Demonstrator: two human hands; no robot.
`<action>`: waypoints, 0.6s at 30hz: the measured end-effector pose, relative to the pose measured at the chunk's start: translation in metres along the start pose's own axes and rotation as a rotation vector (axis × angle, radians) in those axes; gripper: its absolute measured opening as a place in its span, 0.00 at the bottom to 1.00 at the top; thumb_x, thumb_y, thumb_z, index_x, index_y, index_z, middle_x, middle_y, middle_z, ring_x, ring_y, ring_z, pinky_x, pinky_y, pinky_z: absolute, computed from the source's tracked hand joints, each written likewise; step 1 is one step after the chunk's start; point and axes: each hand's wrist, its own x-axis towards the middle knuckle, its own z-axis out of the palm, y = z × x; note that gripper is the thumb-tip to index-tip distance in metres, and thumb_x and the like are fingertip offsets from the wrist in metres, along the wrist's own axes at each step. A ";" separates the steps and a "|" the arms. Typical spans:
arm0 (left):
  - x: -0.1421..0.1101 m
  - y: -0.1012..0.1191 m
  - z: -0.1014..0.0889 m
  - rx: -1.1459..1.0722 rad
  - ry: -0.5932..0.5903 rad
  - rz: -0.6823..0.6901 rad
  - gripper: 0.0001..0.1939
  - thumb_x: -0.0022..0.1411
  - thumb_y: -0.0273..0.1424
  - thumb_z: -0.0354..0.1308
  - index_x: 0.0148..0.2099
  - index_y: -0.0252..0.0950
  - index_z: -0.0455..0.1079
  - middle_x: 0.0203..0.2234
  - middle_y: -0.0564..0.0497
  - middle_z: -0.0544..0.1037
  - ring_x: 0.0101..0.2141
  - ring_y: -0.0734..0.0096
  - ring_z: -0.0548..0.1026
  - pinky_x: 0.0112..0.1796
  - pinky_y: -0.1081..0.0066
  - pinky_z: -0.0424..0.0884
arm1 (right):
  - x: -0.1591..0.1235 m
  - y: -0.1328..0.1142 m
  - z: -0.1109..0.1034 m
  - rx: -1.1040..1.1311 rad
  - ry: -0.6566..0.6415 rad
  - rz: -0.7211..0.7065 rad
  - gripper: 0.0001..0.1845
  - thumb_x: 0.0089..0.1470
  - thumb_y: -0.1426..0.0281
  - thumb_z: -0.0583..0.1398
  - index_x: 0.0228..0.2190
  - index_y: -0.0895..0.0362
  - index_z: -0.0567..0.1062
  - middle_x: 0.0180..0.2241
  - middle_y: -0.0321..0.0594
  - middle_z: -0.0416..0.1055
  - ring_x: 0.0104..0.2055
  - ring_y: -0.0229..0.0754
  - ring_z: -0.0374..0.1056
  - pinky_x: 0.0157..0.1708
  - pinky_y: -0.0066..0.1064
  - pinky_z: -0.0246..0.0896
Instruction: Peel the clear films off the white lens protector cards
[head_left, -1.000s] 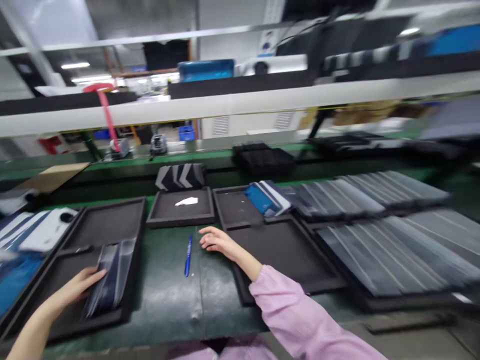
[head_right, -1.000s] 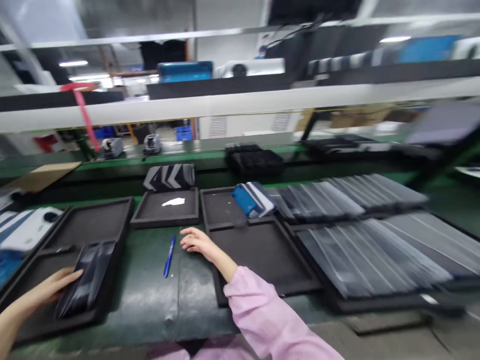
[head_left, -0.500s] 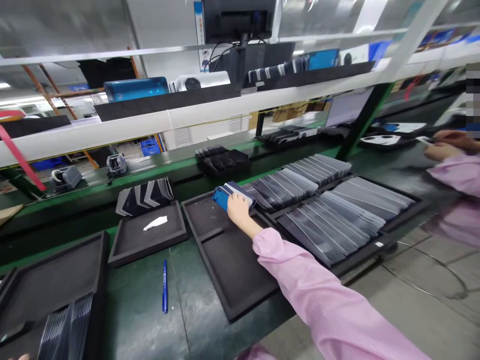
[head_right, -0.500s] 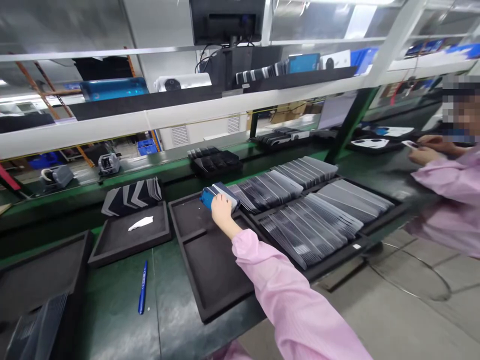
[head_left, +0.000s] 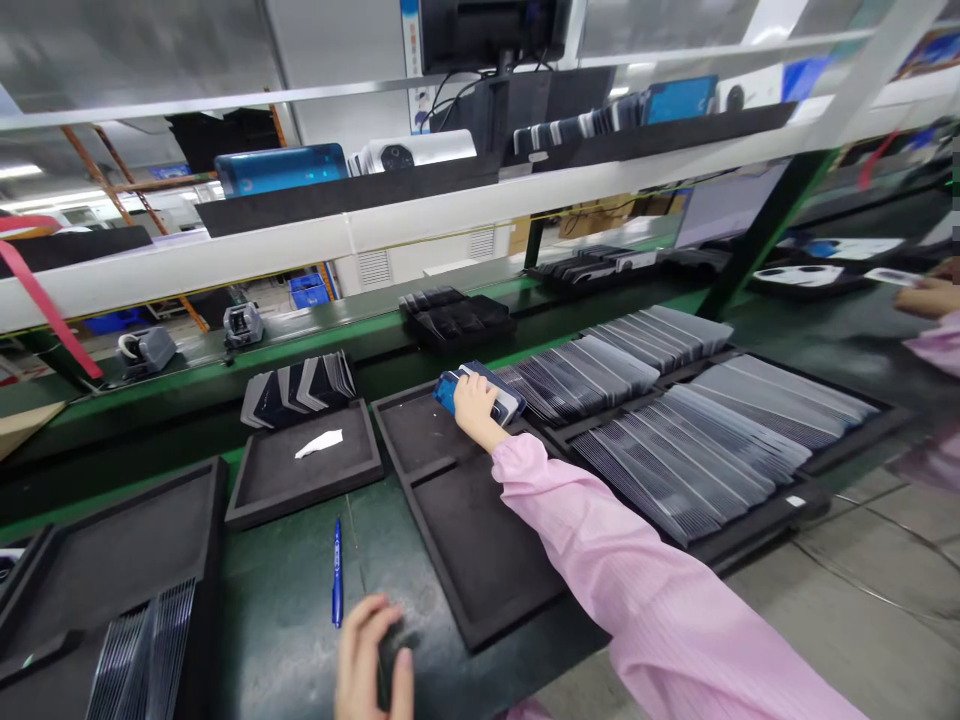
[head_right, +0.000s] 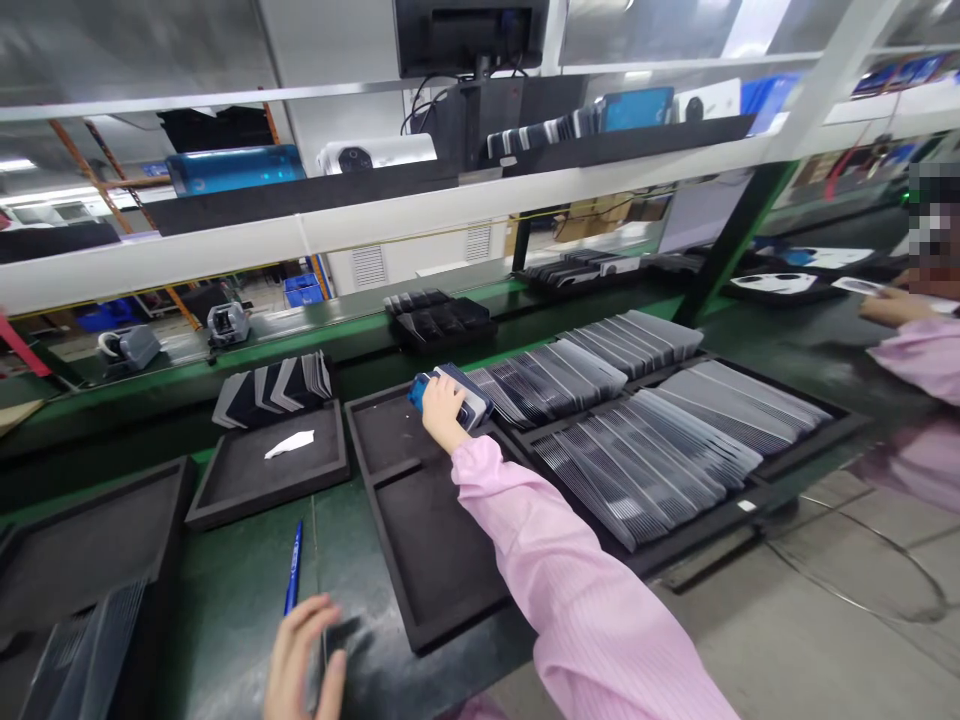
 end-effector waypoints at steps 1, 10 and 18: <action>-0.005 0.006 0.016 -0.024 -0.036 0.008 0.16 0.65 0.32 0.54 0.52 0.54 0.72 0.50 0.43 0.76 0.51 0.51 0.77 0.48 0.52 0.77 | -0.001 0.000 0.001 0.006 -0.006 -0.013 0.15 0.62 0.68 0.61 0.49 0.62 0.73 0.53 0.52 0.69 0.54 0.53 0.66 0.51 0.47 0.62; 0.049 0.018 0.042 -0.059 -0.294 0.134 0.17 0.66 0.33 0.53 0.55 0.51 0.73 0.50 0.40 0.77 0.52 0.52 0.77 0.50 0.51 0.76 | 0.016 0.000 0.003 0.008 -0.021 -0.091 0.21 0.59 0.67 0.64 0.52 0.62 0.71 0.56 0.55 0.67 0.56 0.55 0.64 0.51 0.47 0.62; 0.087 0.008 0.061 -0.125 -0.238 0.052 0.14 0.68 0.33 0.49 0.50 0.43 0.73 0.47 0.38 0.77 0.50 0.53 0.77 0.50 0.53 0.75 | 0.033 0.000 0.000 0.035 -0.056 -0.085 0.19 0.64 0.63 0.62 0.53 0.58 0.72 0.54 0.47 0.70 0.53 0.49 0.71 0.51 0.48 0.70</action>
